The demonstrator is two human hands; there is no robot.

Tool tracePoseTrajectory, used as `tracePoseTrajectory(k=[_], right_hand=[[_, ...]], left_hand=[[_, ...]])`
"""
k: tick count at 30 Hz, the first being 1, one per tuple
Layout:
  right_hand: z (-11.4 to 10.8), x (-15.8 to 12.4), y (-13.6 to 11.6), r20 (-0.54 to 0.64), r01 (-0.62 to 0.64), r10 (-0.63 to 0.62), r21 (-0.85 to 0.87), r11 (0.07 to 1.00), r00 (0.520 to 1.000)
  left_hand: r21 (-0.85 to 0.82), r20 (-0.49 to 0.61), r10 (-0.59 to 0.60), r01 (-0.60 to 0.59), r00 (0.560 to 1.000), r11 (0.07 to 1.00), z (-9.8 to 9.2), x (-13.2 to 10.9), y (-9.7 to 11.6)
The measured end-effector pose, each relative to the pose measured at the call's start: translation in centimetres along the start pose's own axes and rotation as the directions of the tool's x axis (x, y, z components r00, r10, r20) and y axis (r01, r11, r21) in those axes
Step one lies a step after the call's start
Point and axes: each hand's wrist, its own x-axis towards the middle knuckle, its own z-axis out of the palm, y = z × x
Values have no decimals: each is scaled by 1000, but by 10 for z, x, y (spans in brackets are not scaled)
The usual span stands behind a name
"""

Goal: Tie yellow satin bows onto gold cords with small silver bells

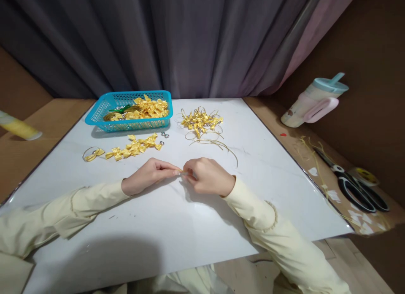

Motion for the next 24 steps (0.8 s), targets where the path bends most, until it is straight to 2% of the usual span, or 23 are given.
tracePoseTrajectory(k=[9, 16, 24], right_hand=[[3, 0, 3, 4, 23, -23, -2, 1000, 1000], [1, 1, 2, 16, -20, 20, -20, 1000, 1000], [-6, 0, 1, 36, -50, 49, 9, 999, 998]], left_hand=[[47, 7, -13, 12, 1000, 999, 1, 0, 2], [-33, 18, -19, 20, 1000, 999, 0, -1, 2], [-28, -9, -47, 47, 999, 999, 0, -1, 4]])
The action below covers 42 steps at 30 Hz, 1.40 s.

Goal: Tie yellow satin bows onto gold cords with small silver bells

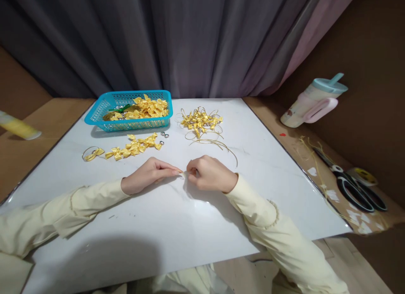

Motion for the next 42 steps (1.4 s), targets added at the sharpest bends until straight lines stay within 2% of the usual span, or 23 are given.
tracePoseTrajectory(k=[10, 18, 22, 26, 29, 33, 38, 42], right_hand=[[3, 2, -2, -63, 49, -41, 123, 991, 997], [10, 4, 4, -95, 124, -113, 125, 984, 989], [9, 4, 4, -67, 96, -87, 150, 984, 994], [5, 4, 4, 16, -15, 12, 241, 970, 1000], [0, 3, 7, 180, -162, 93, 421, 893, 979], [-7, 3, 13, 404, -336, 64, 653, 679, 913], [-4, 7, 22, 495, -450, 20, 771, 451, 869], [0, 11, 26, 535, -503, 8, 789, 353, 845]], left_hand=[[-18, -12, -9, 8, 1000, 1000, 2, -1, 6], [1, -9, 6, -6, 1000, 1000, 0, 0, 2], [13, -7, 5, -5, 1000, 1000, 0, 0, 3], [-25, -12, 3, -3, 1000, 1000, 0, 0, 3], [-44, -7, -5, 5, 1000, 999, -1, 1, 1], [-56, -2, -7, 7, 1000, 998, -2, 1, 0], [-75, 14, -7, 8, 1000, 997, -3, 2, -1], [-94, 20, -8, 10, 1000, 996, -4, 3, -3]])
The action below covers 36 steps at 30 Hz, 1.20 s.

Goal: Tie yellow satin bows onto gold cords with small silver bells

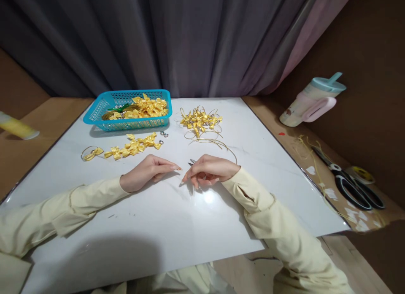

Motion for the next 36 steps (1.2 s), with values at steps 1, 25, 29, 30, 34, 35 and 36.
tracePoseTrajectory(k=[1, 25, 29, 30, 34, 35, 36], right_hand=[[0, 1, 0, 3, -11, 11, 15, 1000, 1000], [5, 2, -1, 32, -75, 73, 74, 994, 997], [4, 2, 1, 45, -66, 63, 83, 994, 997], [3, 2, 1, 50, -62, 58, 83, 995, 997], [1, 3, 3, 70, -52, 46, 88, 995, 996], [0, 4, 3, 75, -52, 45, 93, 994, 996], [0, 4, 3, 79, -52, 45, 99, 994, 996]], left_hand=[[0, 0, -3, 3, 1000, 1000, 0, 0, 0], [-36, 1, -18, 18, 1000, 999, -2, 1, -1], [-54, -3, -25, 25, 1000, 998, -2, 1, -2], [-61, -5, -28, 27, 1000, 998, -2, 1, -2], [-106, -6, -41, 40, 999, 994, -4, 1, -3], [-115, -5, -44, 43, 999, 992, -4, 1, -3], [-122, -5, -47, 46, 999, 991, -4, 1, -3]])
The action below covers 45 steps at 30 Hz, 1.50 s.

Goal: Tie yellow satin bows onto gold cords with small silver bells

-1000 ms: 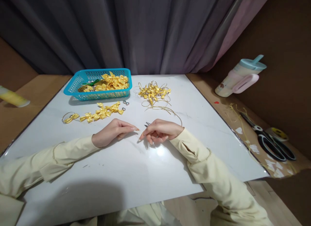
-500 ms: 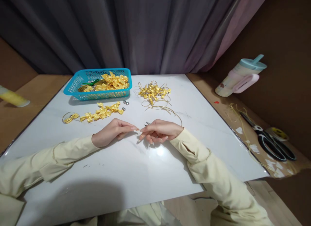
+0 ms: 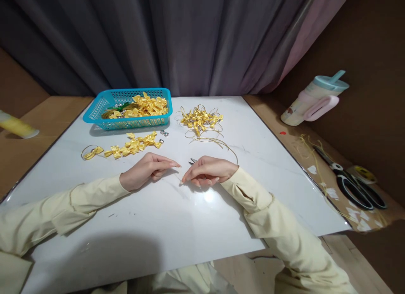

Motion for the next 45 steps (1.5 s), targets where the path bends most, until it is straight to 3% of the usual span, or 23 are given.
tracePoseTrajectory(k=[14, 31, 45], right_hand=[[6, 6, 3, -70, -4, 6, 30, 1000, 998], [3, 7, 5, -15, 31, -30, 64, 997, 999], [4, 3, 2, -21, 7, -7, -2, 1000, 1000]], left_hand=[[-14, -16, -12, 12, 1000, 1000, -1, -1, 1], [-24, -22, -19, 19, 1000, 1000, 0, -1, 2], [-40, -12, -11, 10, 1000, 999, -1, 1, -1]])
